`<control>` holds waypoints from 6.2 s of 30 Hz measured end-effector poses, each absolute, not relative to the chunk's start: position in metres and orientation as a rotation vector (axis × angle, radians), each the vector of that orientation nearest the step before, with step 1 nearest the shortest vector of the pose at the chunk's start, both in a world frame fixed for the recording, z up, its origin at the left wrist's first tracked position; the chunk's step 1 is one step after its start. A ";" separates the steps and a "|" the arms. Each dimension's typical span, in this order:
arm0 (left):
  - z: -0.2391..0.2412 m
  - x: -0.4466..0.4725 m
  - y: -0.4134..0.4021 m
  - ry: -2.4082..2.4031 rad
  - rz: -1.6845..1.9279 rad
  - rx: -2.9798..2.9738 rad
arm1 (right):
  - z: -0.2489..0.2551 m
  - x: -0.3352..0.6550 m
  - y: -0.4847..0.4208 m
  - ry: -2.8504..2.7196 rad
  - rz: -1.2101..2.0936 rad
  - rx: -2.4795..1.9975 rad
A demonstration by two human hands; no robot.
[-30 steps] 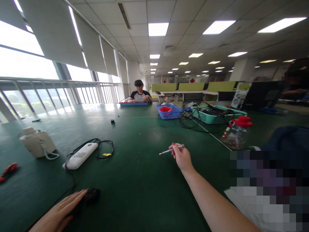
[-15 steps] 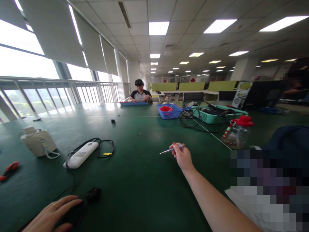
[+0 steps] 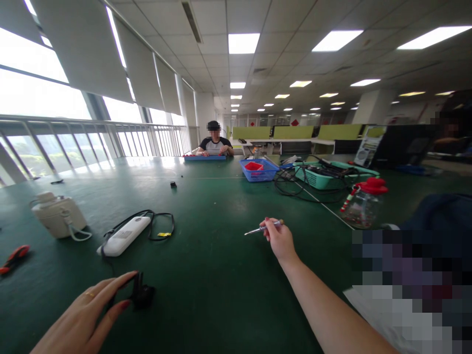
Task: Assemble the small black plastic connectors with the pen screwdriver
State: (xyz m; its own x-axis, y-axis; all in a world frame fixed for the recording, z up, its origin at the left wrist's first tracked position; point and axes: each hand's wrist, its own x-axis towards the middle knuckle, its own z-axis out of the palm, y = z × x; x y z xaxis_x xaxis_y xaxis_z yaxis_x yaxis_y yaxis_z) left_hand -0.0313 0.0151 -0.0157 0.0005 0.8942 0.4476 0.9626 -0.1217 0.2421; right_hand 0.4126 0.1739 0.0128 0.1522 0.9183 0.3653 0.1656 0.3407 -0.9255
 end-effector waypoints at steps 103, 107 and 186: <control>0.009 0.204 0.191 -1.814 -0.797 -2.749 | 0.047 0.373 0.133 -2.334 0.045 -0.999; 0.011 0.203 0.189 -1.852 -0.795 -2.751 | 0.047 0.371 0.131 -2.395 0.011 -0.985; 0.001 0.199 0.196 -1.948 -0.936 -2.726 | 0.055 0.372 0.124 -2.465 -0.016 -1.111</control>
